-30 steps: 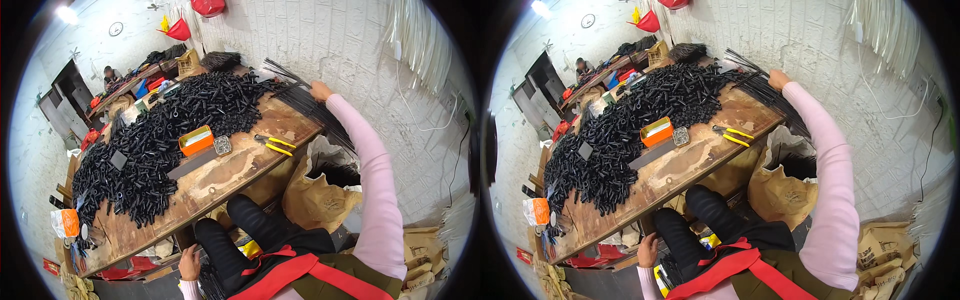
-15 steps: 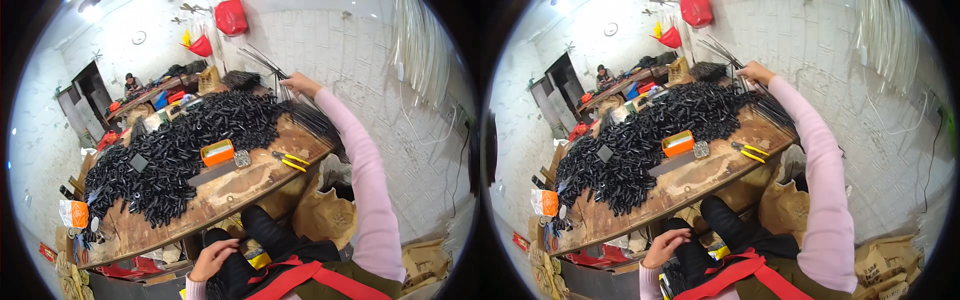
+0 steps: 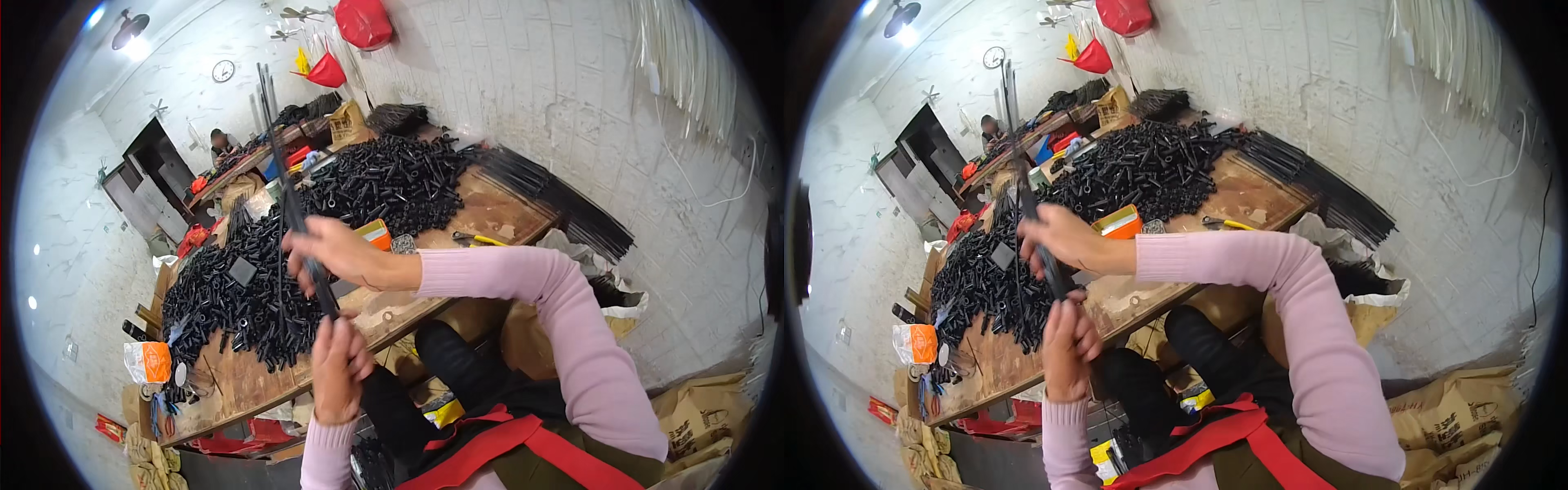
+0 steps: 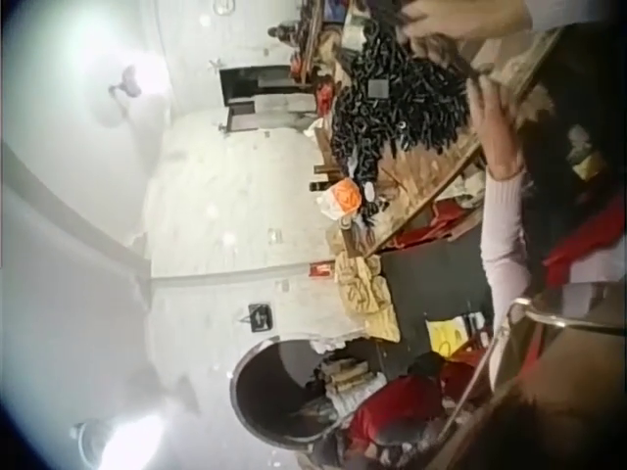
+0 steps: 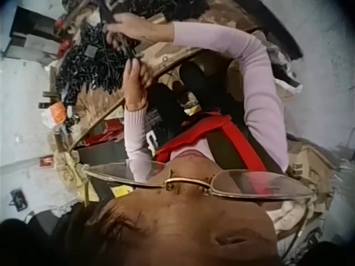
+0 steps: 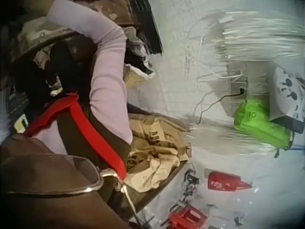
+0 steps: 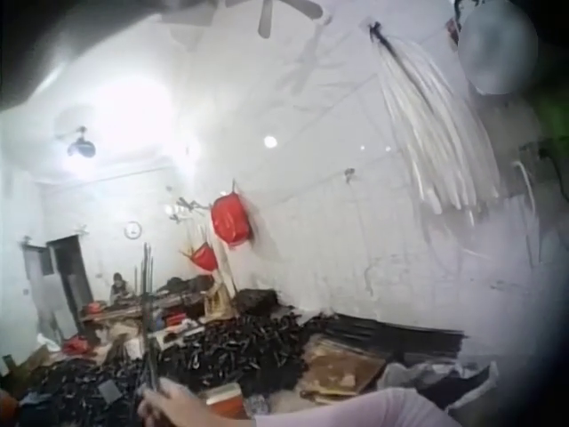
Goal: Manually assembling and trimming black electrical or plastic components using a workbench jig and pliers.
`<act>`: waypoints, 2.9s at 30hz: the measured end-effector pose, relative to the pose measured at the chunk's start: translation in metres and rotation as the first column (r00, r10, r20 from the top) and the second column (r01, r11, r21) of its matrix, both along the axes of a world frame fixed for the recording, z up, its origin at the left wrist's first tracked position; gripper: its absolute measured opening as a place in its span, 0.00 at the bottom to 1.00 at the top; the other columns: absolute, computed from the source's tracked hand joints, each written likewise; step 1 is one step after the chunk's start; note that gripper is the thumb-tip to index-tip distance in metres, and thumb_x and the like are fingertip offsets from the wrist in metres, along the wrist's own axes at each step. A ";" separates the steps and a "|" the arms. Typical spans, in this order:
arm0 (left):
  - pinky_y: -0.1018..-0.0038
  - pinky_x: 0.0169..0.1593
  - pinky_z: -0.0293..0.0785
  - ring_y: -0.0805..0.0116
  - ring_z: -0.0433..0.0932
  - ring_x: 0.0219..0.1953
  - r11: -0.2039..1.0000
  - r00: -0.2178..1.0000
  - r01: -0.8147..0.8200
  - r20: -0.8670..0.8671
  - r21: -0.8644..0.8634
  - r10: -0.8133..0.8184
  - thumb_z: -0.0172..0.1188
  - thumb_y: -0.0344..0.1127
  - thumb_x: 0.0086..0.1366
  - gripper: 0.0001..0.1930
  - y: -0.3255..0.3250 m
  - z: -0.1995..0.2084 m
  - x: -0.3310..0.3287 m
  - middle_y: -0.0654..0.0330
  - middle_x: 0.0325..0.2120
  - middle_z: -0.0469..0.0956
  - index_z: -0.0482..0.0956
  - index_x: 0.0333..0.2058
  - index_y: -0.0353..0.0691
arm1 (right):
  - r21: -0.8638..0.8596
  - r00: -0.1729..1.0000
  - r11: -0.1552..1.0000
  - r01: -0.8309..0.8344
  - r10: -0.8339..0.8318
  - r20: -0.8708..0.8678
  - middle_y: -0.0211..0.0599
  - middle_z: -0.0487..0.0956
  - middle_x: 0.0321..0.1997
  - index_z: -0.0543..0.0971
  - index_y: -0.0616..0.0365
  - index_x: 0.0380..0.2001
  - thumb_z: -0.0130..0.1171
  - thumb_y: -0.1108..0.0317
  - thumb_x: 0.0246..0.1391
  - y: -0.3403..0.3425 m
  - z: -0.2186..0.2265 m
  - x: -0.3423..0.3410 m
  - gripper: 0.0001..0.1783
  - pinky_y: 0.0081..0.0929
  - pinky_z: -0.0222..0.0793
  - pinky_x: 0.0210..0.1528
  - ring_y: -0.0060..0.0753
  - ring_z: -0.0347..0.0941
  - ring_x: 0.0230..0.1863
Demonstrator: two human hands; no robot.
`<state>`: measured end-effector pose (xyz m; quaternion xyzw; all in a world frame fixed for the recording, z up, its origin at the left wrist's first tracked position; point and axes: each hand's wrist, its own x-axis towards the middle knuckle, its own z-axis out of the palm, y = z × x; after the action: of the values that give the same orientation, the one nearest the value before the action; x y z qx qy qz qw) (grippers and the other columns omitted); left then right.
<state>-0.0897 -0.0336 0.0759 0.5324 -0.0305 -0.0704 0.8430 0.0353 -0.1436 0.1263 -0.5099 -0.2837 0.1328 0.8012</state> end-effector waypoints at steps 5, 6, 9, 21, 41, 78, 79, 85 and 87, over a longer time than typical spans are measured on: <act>0.84 0.14 0.42 0.84 0.47 0.12 0.996 0.995 -0.092 0.030 -0.002 0.092 0.42 0.42 0.77 0.12 0.035 0.005 -0.019 0.74 0.16 0.54 0.70 0.44 0.42 | -0.376 0.934 0.875 -0.306 0.353 0.061 0.42 0.82 0.35 0.77 0.68 0.38 0.45 0.55 0.69 -0.054 -0.037 -0.004 0.23 0.24 0.77 0.28 0.31 0.81 0.29; 0.83 0.14 0.43 0.84 0.48 0.12 0.988 0.988 -0.154 0.034 0.030 0.153 0.42 0.42 0.77 0.12 0.034 0.007 -0.011 0.73 0.16 0.55 0.71 0.43 0.41 | -0.469 0.944 0.855 -0.221 0.309 0.118 0.40 0.82 0.35 0.79 0.66 0.39 0.46 0.54 0.69 -0.067 -0.042 -0.001 0.23 0.22 0.77 0.28 0.29 0.81 0.28; 0.84 0.15 0.45 0.84 0.50 0.13 0.978 0.974 -0.199 0.122 0.057 0.191 0.43 0.42 0.77 0.13 0.034 -0.002 0.009 0.72 0.17 0.58 0.71 0.41 0.39 | -0.641 0.959 0.767 0.034 0.156 0.236 0.37 0.83 0.32 0.82 0.63 0.39 0.49 0.54 0.67 -0.094 -0.060 0.040 0.22 0.19 0.75 0.26 0.24 0.80 0.24; 0.84 0.14 0.47 0.83 0.52 0.12 0.926 0.904 -0.373 0.247 0.059 0.348 0.44 0.40 0.77 0.10 0.010 -0.019 0.059 0.70 0.15 0.60 0.69 0.45 0.41 | -0.386 0.259 -0.281 0.879 -0.401 0.879 0.54 0.81 0.35 0.80 0.67 0.34 0.54 0.69 0.52 -0.370 -0.215 0.323 0.12 0.45 0.76 0.42 0.55 0.80 0.40; 0.83 0.15 0.48 0.82 0.53 0.12 0.988 0.970 -0.140 0.207 0.058 0.126 0.44 0.39 0.77 0.10 -0.020 -0.016 0.063 0.68 0.15 0.60 0.67 0.46 0.40 | -0.216 0.141 -0.290 0.932 -0.260 0.955 0.54 0.81 0.33 0.80 0.62 0.29 0.54 0.67 0.52 -0.395 -0.053 0.223 0.10 0.52 0.71 0.41 0.60 0.77 0.39; 0.57 0.59 0.74 0.54 0.75 0.57 0.917 0.913 0.397 0.120 -0.045 -0.389 0.50 0.35 0.72 0.23 0.020 -0.012 0.029 0.44 0.56 0.72 0.62 0.60 0.28 | -0.054 0.930 0.934 -0.353 0.345 -0.123 0.55 0.75 0.54 0.67 0.65 0.53 0.49 0.67 0.67 -0.049 0.020 0.027 0.16 0.40 0.73 0.59 0.47 0.75 0.57; 0.57 0.60 0.74 0.54 0.75 0.57 0.910 0.918 0.395 0.102 -0.127 -0.384 0.50 0.35 0.73 0.23 0.017 -0.020 0.020 0.44 0.56 0.71 0.61 0.61 0.28 | -0.054 0.930 0.934 -0.353 0.344 -0.130 0.55 0.75 0.54 0.67 0.65 0.53 0.49 0.67 0.67 -0.047 0.016 0.020 0.16 0.40 0.73 0.59 0.47 0.75 0.57; 0.61 0.57 0.77 0.58 0.80 0.49 0.953 0.952 0.301 0.059 0.023 -0.301 0.50 0.37 0.74 0.20 0.025 -0.006 0.036 0.47 0.47 0.78 0.67 0.55 0.26 | -0.111 0.941 0.941 -0.318 0.300 -0.157 0.54 0.74 0.57 0.65 0.72 0.60 0.47 0.71 0.68 -0.041 0.008 -0.004 0.21 0.39 0.72 0.61 0.47 0.73 0.59; 0.59 0.58 0.76 0.57 0.78 0.52 0.959 0.955 0.283 0.098 -0.034 -0.279 0.49 0.37 0.74 0.21 0.022 -0.014 0.032 0.45 0.50 0.76 0.66 0.56 0.25 | -0.115 0.957 0.954 -0.276 0.263 -0.121 0.53 0.74 0.57 0.66 0.73 0.59 0.47 0.71 0.67 -0.040 0.004 -0.001 0.21 0.38 0.70 0.64 0.46 0.73 0.60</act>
<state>-0.0575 -0.0119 0.0617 0.5052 -0.1465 -0.1640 0.8345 0.0344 -0.1832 0.1301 -0.5103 -0.2992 0.2856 0.7540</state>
